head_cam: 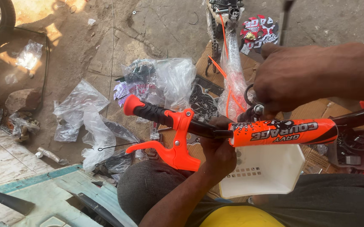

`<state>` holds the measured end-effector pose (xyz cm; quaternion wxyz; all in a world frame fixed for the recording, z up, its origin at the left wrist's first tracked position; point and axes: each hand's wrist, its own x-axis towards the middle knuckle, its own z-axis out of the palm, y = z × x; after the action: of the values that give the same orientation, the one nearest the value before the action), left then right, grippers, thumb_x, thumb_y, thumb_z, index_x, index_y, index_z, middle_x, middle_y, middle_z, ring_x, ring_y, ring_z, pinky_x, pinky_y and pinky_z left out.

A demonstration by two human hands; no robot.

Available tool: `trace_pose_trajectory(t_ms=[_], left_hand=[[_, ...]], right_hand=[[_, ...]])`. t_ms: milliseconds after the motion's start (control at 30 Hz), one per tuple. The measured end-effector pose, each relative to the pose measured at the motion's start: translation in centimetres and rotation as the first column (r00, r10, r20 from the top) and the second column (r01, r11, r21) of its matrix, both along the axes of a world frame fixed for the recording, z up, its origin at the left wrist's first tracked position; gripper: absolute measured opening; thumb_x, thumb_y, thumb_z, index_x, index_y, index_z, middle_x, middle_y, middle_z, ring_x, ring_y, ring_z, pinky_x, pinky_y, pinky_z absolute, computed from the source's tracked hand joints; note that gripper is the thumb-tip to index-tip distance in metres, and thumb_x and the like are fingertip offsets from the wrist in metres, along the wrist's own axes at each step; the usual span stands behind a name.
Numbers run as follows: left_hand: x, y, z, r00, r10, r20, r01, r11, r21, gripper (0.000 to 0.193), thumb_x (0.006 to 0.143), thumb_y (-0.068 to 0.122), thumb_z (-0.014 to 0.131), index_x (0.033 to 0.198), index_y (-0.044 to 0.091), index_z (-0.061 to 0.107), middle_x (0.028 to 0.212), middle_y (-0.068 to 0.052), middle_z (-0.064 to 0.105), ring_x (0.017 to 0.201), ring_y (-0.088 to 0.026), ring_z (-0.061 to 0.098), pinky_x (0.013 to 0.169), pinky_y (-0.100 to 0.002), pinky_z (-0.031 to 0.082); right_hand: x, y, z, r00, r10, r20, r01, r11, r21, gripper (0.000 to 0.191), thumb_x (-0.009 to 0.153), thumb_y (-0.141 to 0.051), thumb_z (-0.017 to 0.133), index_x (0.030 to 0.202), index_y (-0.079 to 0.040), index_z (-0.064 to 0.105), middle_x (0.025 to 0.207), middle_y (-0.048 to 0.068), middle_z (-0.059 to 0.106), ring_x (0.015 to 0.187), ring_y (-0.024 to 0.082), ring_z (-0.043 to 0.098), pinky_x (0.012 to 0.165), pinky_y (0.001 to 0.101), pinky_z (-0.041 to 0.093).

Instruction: The person assembles a bicycle by attaching a white basket to the handlebar stem using a wrench and bolts. They then position the handlebar assembly onto the fork and tighten the stem bolts to secure it.

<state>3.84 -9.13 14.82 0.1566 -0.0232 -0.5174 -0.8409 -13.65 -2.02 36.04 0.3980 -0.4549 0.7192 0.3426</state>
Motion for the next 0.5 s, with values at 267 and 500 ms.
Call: trace_pose_trajectory(t_ms=[267, 500], left_hand=[[0.1, 0.1, -0.2, 1.0, -0.02, 0.014, 0.019, 0.999, 0.038, 0.019, 0.088, -0.009, 0.051, 0.104, -0.001, 0.058, 0.102, -0.007, 0.059, 0.095, -0.015, 0.056, 0.087, -0.029, 0.046], [0.1, 0.4, -0.1, 1.0, -0.017, 0.018, 0.017, 1.0, 0.013, 0.013, 0.094, -0.011, 0.056, 0.103, -0.002, 0.06, 0.102, -0.006, 0.059, 0.092, -0.014, 0.057, 0.082, -0.028, 0.047]], right_hand=[[-0.7, 1.1, -3.0, 0.991, 0.128, -0.03, -0.131, 0.986, -0.106, 0.02, 0.088, -0.042, 0.071, 0.086, -0.023, 0.076, 0.086, -0.005, 0.068, 0.1, 0.015, 0.06, 0.124, 0.0546, 0.016], [-3.4, 7.2, -8.9, 0.787, -0.539, 0.301, 0.586, 0.806, -0.088, 0.047, 0.092, -0.056, 0.063, 0.08, -0.014, 0.08, 0.077, 0.004, 0.073, 0.079, 0.022, 0.068, 0.088, 0.0449, 0.054]])
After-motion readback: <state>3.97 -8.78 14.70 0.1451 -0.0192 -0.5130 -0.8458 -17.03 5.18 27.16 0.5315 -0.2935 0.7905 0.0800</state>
